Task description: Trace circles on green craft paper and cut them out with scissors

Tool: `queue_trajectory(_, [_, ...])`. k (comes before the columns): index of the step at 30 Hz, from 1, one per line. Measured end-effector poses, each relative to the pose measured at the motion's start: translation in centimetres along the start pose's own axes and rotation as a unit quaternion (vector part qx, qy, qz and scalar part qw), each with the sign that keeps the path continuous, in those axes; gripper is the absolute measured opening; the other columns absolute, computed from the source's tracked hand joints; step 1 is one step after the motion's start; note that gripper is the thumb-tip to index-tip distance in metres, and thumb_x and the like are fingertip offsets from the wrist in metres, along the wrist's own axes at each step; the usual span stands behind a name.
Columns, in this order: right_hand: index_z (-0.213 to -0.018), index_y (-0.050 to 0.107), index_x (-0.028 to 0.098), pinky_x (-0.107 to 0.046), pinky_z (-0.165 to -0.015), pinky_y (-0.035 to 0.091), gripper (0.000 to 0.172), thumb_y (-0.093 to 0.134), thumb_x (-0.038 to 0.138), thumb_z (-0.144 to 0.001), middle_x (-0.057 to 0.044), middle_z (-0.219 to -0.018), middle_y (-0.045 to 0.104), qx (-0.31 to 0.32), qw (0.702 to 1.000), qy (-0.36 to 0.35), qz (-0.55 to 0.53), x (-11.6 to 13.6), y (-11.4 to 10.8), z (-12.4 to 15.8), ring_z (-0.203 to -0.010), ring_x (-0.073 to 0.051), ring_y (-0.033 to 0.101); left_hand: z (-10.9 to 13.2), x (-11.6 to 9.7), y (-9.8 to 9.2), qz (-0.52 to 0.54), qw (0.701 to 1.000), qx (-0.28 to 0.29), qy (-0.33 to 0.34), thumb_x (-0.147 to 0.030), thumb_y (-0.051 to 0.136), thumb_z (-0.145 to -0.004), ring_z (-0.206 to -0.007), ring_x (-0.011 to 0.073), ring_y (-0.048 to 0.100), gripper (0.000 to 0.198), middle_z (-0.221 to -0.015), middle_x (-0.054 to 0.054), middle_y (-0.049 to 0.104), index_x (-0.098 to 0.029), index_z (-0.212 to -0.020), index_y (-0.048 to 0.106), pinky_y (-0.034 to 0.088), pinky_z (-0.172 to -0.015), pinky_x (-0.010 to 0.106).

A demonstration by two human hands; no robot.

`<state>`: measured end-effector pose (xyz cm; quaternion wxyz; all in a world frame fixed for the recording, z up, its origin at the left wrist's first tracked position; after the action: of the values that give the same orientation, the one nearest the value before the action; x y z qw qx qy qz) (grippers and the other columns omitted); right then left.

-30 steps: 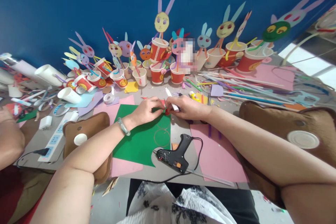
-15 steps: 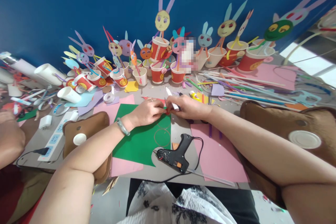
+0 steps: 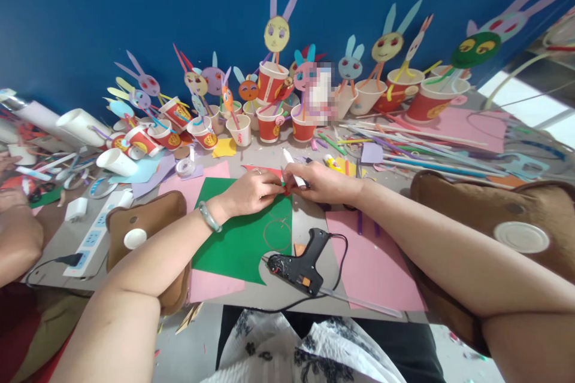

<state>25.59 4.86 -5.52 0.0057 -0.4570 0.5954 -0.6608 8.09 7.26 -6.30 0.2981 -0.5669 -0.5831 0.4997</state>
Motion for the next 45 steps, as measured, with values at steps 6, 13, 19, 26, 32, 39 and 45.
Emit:
queue_trajectory(6, [-0.099, 0.054, 0.021, -0.025, -0.066, 0.042, 0.025, 0.058, 0.006, -0.079, -0.003, -0.086, 0.071, 0.007, 1.000, 0.009, 0.008, 0.1, -0.1, 0.0, -0.077, -0.018, 0.065, 0.0, -0.1, 0.0, -0.007, 1.000, -0.001, 0.002, -0.013, 0.057, -0.090, -0.100, 0.0217, 0.068, 0.023, -0.106, 0.009, 0.072, -0.020, -0.105, 0.074, 0.054, -0.087, 0.037])
queue_trajectory(13, [-0.099, 0.055, 0.021, -0.025, -0.066, 0.042, 0.025, 0.057, 0.006, -0.080, -0.002, -0.085, 0.071, 0.010, 1.000, 0.002, 0.003, 0.3, -0.1, 0.1, -0.076, -0.017, 0.065, 0.0, 0.0, 0.0, -0.005, 1.000, -0.005, 0.000, -0.012, 0.058, -0.089, -0.100, 0.0219, 0.069, 0.023, -0.111, 0.010, 0.071, -0.019, -0.104, 0.074, 0.055, -0.087, 0.037])
queue_trajectory(19, [-0.102, 0.056, 0.021, -0.025, -0.067, 0.045, 0.023, 0.058, 0.010, -0.081, -0.002, -0.086, 0.072, -0.011, 0.999, -0.020, -0.028, 0.2, 0.0, -0.1, -0.076, -0.017, 0.067, 0.0, -0.1, -0.1, -0.012, 1.000, 0.007, -0.003, -0.010, 0.059, -0.088, -0.102, 0.0213, 0.068, 0.025, -0.110, 0.009, 0.070, -0.020, -0.105, 0.074, 0.055, -0.089, 0.036])
queue_trajectory(26, [-0.101, 0.057, 0.022, -0.026, -0.069, 0.047, 0.018, 0.061, 0.020, -0.084, -0.001, -0.085, 0.075, -0.034, 0.997, -0.024, -0.061, -0.2, -0.1, -0.2, -0.074, -0.016, 0.068, 0.0, -0.2, 0.0, -0.022, 1.000, 0.014, 0.001, -0.013, 0.058, -0.090, -0.101, 0.0217, 0.068, 0.022, -0.107, 0.010, 0.070, -0.019, -0.104, 0.074, 0.055, -0.089, 0.037])
queue_trajectory(32, [-0.107, 0.060, 0.022, -0.026, -0.068, 0.046, 0.020, 0.061, 0.024, -0.086, -0.002, -0.088, 0.075, -0.072, 0.996, -0.023, -0.035, -0.3, -0.9, 0.1, -0.075, -0.017, 0.067, 0.0, -0.3, -0.1, -0.016, 1.000, 0.021, 0.001, -0.013, 0.057, -0.091, -0.098, 0.0204, 0.067, 0.023, -0.106, 0.009, 0.070, -0.019, -0.105, 0.074, 0.053, -0.089, 0.035])
queue_trajectory(39, [-0.127, 0.055, 0.018, -0.027, -0.064, 0.050, 0.037, 0.039, 0.040, -0.103, -0.003, -0.079, 0.075, -0.134, 0.979, 0.040, -0.146, -0.5, -0.9, -0.1, -0.064, -0.016, 0.067, 0.0, -0.3, -0.2, -0.030, 0.999, 0.024, -0.008, -0.013, 0.058, -0.090, -0.097, 0.0203, 0.066, 0.023, -0.104, 0.008, 0.069, -0.020, -0.104, 0.075, 0.051, -0.088, 0.035])
queue_trajectory(45, [-0.079, 0.063, 0.017, -0.028, -0.058, 0.047, 0.042, 0.052, 0.055, -0.094, -0.006, -0.073, 0.070, -0.230, 0.955, 0.117, -0.147, -1.0, -1.3, -0.3, -0.057, -0.014, 0.061, 0.0, -0.4, -0.2, -0.044, 0.999, 0.019, -0.005, -0.013, 0.058, -0.090, -0.094, 0.0206, 0.065, 0.025, -0.097, 0.007, 0.068, -0.021, -0.107, 0.075, 0.052, -0.084, 0.035])
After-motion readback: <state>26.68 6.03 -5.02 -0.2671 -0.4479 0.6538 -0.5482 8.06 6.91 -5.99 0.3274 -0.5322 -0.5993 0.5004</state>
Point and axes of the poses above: each hand's wrist, its own z-axis away from the middle knuckle, its own y-axis out of the palm, x = y × z, the point moved 4 cm from there along -z, towards the middle knuckle
